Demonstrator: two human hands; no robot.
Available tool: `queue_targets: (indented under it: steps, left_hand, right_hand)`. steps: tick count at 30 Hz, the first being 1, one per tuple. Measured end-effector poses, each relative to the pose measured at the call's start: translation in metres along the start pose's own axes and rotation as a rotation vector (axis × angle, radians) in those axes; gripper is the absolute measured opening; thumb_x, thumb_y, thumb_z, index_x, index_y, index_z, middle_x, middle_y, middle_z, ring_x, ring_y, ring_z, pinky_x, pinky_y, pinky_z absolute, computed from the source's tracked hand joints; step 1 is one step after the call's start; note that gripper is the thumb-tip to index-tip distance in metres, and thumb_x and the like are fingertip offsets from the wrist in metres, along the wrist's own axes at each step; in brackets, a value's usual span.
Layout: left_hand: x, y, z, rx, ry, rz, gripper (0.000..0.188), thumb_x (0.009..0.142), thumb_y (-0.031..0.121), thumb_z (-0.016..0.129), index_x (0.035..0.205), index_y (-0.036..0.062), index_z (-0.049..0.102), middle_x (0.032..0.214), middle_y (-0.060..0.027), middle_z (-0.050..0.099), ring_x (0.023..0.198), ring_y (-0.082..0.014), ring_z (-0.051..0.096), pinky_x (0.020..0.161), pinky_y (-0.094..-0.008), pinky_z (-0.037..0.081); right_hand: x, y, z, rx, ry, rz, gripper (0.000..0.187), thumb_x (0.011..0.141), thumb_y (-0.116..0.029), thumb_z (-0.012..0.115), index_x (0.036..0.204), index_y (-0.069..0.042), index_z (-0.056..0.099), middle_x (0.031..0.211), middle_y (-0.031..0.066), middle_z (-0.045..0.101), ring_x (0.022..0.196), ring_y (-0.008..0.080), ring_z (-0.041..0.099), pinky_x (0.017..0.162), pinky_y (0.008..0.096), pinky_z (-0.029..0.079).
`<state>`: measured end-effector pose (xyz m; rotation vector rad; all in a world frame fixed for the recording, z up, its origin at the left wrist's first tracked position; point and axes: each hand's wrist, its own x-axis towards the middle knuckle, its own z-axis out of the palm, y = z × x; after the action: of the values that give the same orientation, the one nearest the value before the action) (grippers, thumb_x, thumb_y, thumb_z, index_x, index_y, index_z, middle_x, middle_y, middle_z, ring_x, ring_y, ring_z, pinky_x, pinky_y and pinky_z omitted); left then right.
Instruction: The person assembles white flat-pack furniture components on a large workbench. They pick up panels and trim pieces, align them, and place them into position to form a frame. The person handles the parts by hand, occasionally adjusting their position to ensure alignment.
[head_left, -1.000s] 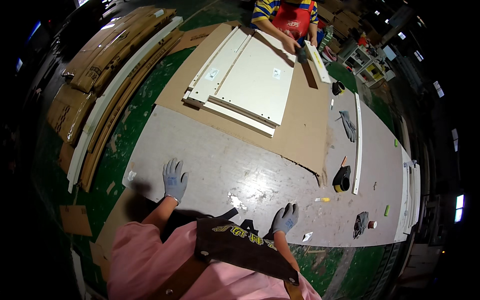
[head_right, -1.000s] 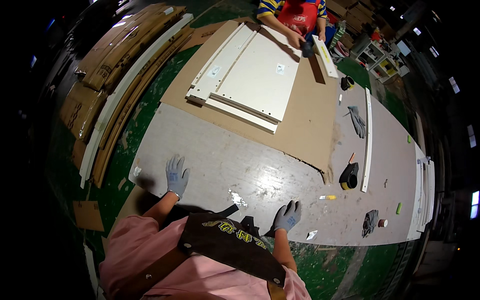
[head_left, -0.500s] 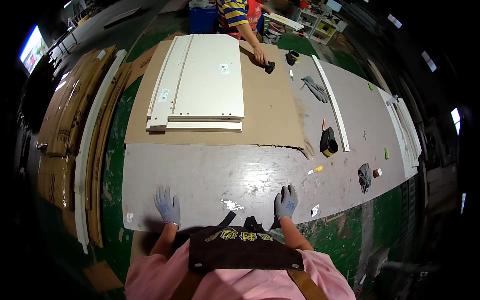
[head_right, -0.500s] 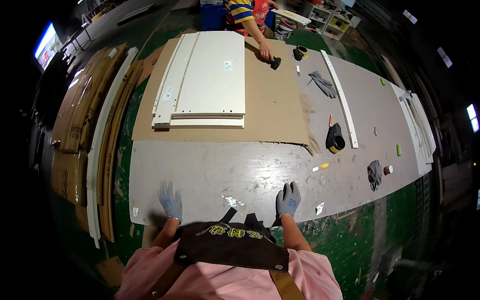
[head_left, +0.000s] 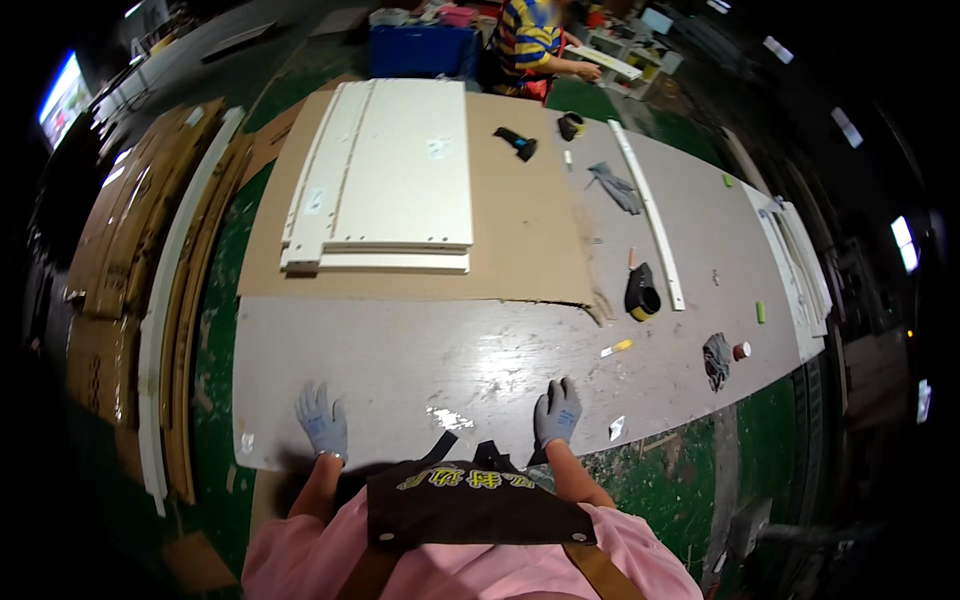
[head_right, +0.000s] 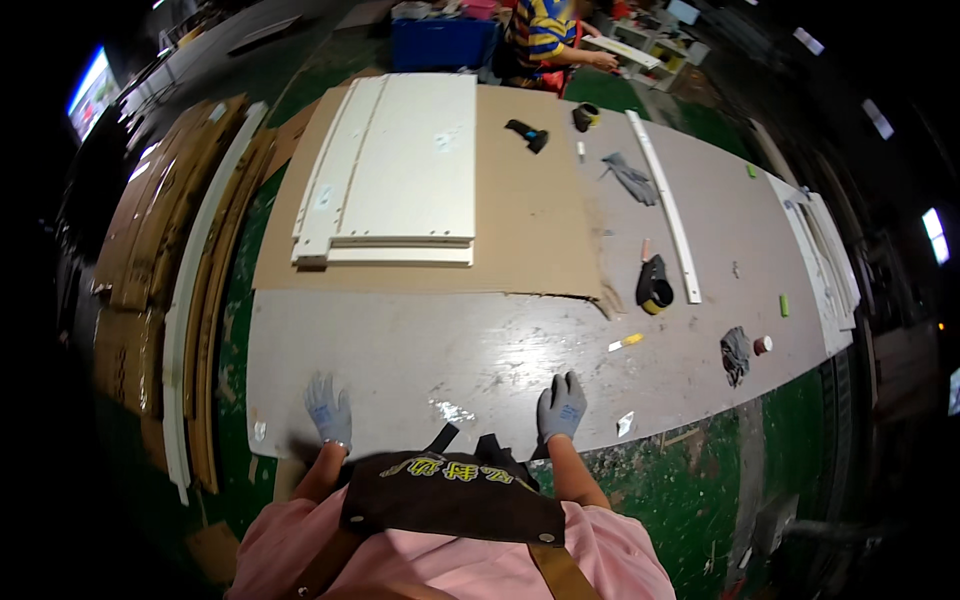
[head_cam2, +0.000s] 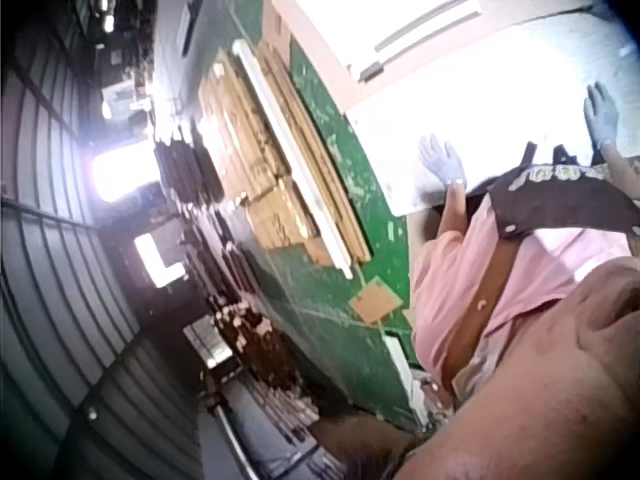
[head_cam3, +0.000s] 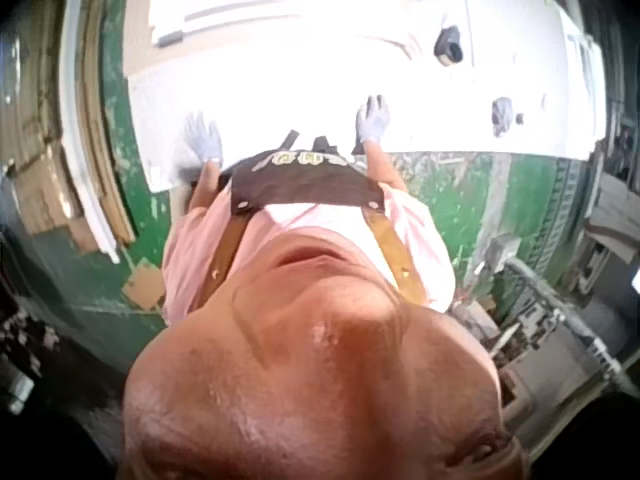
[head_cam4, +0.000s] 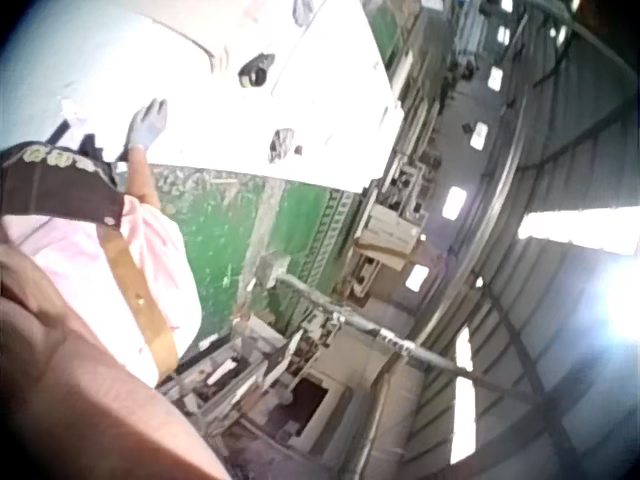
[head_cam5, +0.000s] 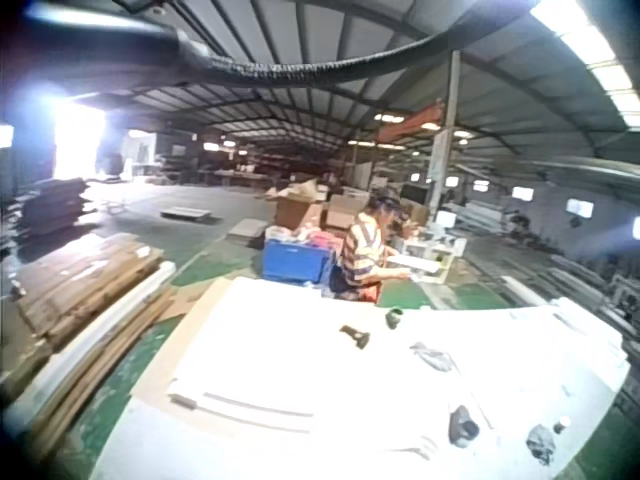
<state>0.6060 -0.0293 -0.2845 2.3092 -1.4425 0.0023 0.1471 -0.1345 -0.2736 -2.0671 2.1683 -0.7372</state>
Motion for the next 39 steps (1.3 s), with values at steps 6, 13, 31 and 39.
queue_targets:
  steps: [6,13,31,39]
  left_hand:
    - [0.0,0.002,0.0,0.004,-0.017,0.007,0.05,0.092,0.029,0.058,0.139,0.0123,0.05,0.151,-0.015,0.039,0.142,-0.0331,0.03,0.119,-0.052,0.016]
    - [-0.003,-0.007,0.009,0.035,-0.033,-0.041,0.052,0.091,0.03,0.059,0.139,0.012,0.05,0.15,-0.0146,0.041,0.141,-0.0343,0.032,0.119,-0.0526,0.016]
    - [-0.004,-0.006,0.016,0.01,0.077,0.024,0.046,0.09,0.028,0.061,0.132,0.0085,0.056,0.147,-0.017,0.043,0.14,-0.0365,0.032,0.118,-0.0526,0.018]
    - [-0.005,-0.009,0.012,0.01,0.058,0.014,0.045,0.091,0.028,0.061,0.13,0.0065,0.058,0.146,-0.018,0.044,0.14,-0.0375,0.033,0.118,-0.0535,0.019]
  right_hand:
    - [-0.001,0.004,-0.001,0.018,0.0,0.01,0.039,0.084,-0.023,0.061,0.118,-0.004,0.062,0.133,0.0237,0.053,0.122,0.0402,0.051,0.103,0.0495,0.038]
    - [-0.002,0.0,-0.003,0.054,-0.024,0.026,0.038,0.085,-0.024,0.061,0.118,-0.005,0.063,0.132,0.0238,0.054,0.121,0.0411,0.05,0.104,0.0499,0.038]
    - [-0.003,0.002,-0.009,0.06,-0.02,0.019,0.036,0.085,-0.025,0.061,0.115,-0.005,0.063,0.13,0.0225,0.055,0.12,0.039,0.052,0.101,0.0486,0.04]
    - [0.002,-0.002,-0.011,0.059,-0.05,0.002,0.037,0.085,-0.025,0.061,0.116,-0.006,0.063,0.13,0.0218,0.055,0.12,0.0391,0.052,0.101,0.0487,0.04]
